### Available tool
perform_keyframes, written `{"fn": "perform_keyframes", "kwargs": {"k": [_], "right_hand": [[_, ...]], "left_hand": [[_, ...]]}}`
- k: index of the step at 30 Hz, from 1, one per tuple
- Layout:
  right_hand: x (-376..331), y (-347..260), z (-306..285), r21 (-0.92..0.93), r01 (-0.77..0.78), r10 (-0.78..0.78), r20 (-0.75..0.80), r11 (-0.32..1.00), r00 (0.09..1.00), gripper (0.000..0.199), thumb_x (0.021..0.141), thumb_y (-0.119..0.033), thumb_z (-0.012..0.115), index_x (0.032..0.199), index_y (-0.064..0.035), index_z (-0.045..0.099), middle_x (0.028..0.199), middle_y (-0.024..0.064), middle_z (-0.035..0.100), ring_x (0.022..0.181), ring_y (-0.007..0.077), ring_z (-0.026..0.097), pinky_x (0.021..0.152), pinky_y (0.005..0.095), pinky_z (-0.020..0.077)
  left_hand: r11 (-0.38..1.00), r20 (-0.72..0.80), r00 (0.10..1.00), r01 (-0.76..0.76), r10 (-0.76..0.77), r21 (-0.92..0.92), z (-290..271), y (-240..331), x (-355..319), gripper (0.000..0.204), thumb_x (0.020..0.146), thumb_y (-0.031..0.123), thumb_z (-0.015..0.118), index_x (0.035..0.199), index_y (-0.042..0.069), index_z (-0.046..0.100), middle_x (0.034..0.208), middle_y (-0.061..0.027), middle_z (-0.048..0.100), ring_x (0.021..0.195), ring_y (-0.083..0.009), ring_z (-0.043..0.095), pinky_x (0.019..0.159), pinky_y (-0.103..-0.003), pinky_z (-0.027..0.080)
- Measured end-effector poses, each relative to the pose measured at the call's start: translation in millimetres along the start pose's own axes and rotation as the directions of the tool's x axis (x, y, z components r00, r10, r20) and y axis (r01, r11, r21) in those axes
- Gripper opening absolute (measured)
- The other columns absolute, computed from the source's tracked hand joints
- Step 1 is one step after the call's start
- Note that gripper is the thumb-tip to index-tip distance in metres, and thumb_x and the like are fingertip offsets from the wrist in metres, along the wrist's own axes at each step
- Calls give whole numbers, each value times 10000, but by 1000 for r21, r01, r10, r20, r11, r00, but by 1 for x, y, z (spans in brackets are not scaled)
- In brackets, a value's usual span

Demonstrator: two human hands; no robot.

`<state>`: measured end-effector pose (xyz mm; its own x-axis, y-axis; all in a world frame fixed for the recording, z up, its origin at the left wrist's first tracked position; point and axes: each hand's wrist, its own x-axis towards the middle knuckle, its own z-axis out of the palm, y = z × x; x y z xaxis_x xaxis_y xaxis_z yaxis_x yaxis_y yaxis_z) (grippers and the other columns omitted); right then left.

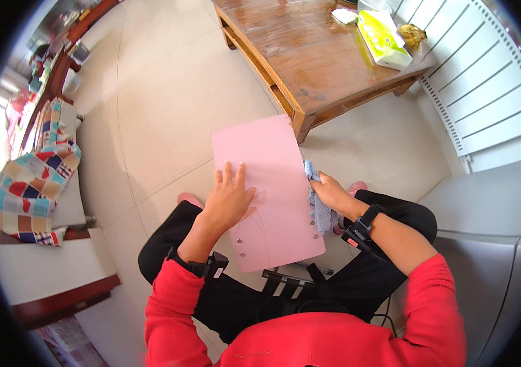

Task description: The person wipes a small beige stool with a blue cloth, cleaning the top surface, sides, and underside. The person rotates the stool to access all surfaces and continues wiping until the end of the clip.

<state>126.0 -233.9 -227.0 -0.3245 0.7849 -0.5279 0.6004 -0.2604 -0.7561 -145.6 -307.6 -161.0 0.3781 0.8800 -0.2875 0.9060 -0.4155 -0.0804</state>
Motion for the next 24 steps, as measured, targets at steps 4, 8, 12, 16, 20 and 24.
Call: {"fn": "perform_keyframes", "kwargs": {"k": [4, 8, 12, 16, 20, 24], "right_hand": [[-5, -8, 10, 286, -76, 76, 12, 955, 997, 492, 966, -342, 524, 1174, 104, 530, 880, 150, 649, 784, 213, 658, 723, 344, 529], [-15, -31, 12, 306, -73, 55, 68, 949, 996, 422, 940, -320, 603, 1065, 77, 530, 836, 136, 619, 683, 216, 630, 600, 373, 551], [-23, -47, 16, 448, -168, 68, 230, 878, 971, 382, 911, -257, 669, 1029, 66, 503, 803, 137, 588, 596, 229, 613, 452, 379, 536], [-21, -51, 20, 467, -196, 68, 277, 862, 958, 438, 920, -294, 690, 1059, 65, 480, 788, 110, 557, 596, 185, 591, 453, 363, 546], [-9, -51, 22, 462, -178, 35, 301, 869, 953, 440, 923, -284, 682, 1067, 73, 469, 793, 115, 556, 585, 194, 591, 452, 370, 545], [2, -51, 25, 485, -187, 45, 290, 854, 956, 437, 928, -263, 668, 1100, 78, 455, 799, 134, 561, 569, 231, 604, 439, 390, 536]], "left_hand": [[940, 8, 990, 134, -139, -313, 14, -7, -6, 371, 965, 256, 580, 1284, 69, 615, 1488, -352, 306, 1323, -598, 319, 1070, -591, 372], [963, 8, 984, 176, -179, -203, 20, -2, -11, 696, 950, 350, 610, 1459, -43, 345, 1516, -375, 211, 1281, -580, 401, 1045, -564, 400], [748, 115, 899, 417, -421, -516, 21, -9, -14, 767, 946, 336, 609, 1495, -63, 253, 1531, -353, 190, 1275, -526, 442, 1059, -502, 406], [589, 84, 884, 375, -460, -716, 37, -24, -18, 750, 951, 287, 602, 1494, -85, 242, 1531, -378, 175, 1315, -533, 394, 1063, -502, 403], [262, 73, 780, 294, -621, -919, 60, -35, -34, 763, 948, 251, 594, 1521, -55, 193, 1522, -325, 266, 1337, -422, 436, 1073, -469, 401], [-474, 623, 636, 419, -455, -774, 73, -31, -66, 617, 981, 325, 559, 1493, 55, 347, 1354, -109, 545, 1127, -206, 589, 903, -383, 483]]}}
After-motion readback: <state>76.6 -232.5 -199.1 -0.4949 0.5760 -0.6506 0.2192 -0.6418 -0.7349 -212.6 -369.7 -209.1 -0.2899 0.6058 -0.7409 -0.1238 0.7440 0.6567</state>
